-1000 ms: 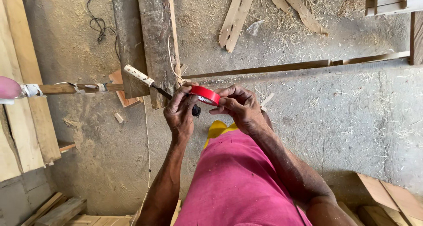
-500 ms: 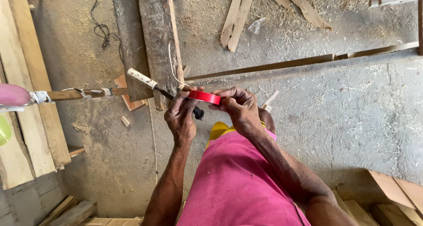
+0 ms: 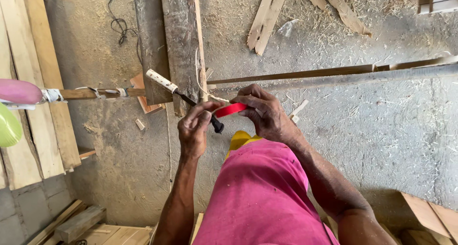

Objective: The person strips the insulation from a white electrical cord using a chisel, twists the exposed wires together, and wraps the connection with red electrical tape. The person works at a wooden workbench in a workshop environment.

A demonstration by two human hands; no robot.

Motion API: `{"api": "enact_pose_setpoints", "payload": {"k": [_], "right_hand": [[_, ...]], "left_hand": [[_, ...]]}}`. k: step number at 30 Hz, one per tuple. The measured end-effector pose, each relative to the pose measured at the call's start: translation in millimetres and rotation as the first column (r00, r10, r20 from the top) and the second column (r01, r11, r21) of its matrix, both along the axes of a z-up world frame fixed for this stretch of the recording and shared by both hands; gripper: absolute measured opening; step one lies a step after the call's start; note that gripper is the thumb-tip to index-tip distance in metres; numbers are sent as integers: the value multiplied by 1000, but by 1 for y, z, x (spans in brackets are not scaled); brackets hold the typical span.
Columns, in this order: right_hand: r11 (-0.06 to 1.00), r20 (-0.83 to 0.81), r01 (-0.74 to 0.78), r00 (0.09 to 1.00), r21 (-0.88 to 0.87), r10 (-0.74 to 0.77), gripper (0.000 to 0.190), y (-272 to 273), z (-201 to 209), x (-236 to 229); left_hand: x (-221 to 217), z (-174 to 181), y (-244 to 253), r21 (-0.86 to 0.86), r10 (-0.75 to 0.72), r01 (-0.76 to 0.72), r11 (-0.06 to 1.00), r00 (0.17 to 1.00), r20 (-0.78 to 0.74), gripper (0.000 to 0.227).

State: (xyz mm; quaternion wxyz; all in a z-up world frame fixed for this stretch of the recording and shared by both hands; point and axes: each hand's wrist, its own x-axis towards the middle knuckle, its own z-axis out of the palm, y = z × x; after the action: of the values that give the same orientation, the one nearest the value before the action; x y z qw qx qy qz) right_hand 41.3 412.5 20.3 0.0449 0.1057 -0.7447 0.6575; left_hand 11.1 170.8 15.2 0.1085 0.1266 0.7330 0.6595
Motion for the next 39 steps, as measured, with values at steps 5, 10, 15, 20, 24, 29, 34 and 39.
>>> {"api": "enact_pose_setpoints", "payload": {"k": [5, 10, 15, 20, 24, 29, 34, 39], "right_hand": [[1000, -69, -22, 997, -2, 22, 31, 0, 9, -9], [989, -87, 144, 986, -22, -146, 27, -6, 10, -7], [976, -75, 216, 973, -26, -218, 19, -10, 13, -1], [977, -49, 211, 976, -35, -213, 16, -8, 15, 1], [970, -34, 234, 971, -59, -236, 14, -8, 14, -1], [974, 19, 205, 979, -100, -204, 14, -4, 10, -4], [981, 5, 189, 982, -51, -189, 15, 1, 12, -5], [985, -32, 160, 986, -68, -162, 17, 2, 14, -8]], "left_hand": [[-4, 10, 12, -293, -99, 136, 946, 986, 137, 51], [-5, 24, 23, -454, -124, 63, 889, 987, -107, 47], [-3, 30, 28, -481, -127, 11, 877, 969, -210, 39], [-5, 31, 29, -531, -183, -21, 847, 927, -328, 32], [-6, 31, 27, -598, -247, -48, 800, 882, -402, 30], [-3, 23, 23, -578, -223, -37, 815, 901, -372, 32], [-1, 16, 23, -565, -220, -26, 824, 906, -363, 32], [-2, 15, 25, -530, -215, -28, 847, 896, -390, 35]]}}
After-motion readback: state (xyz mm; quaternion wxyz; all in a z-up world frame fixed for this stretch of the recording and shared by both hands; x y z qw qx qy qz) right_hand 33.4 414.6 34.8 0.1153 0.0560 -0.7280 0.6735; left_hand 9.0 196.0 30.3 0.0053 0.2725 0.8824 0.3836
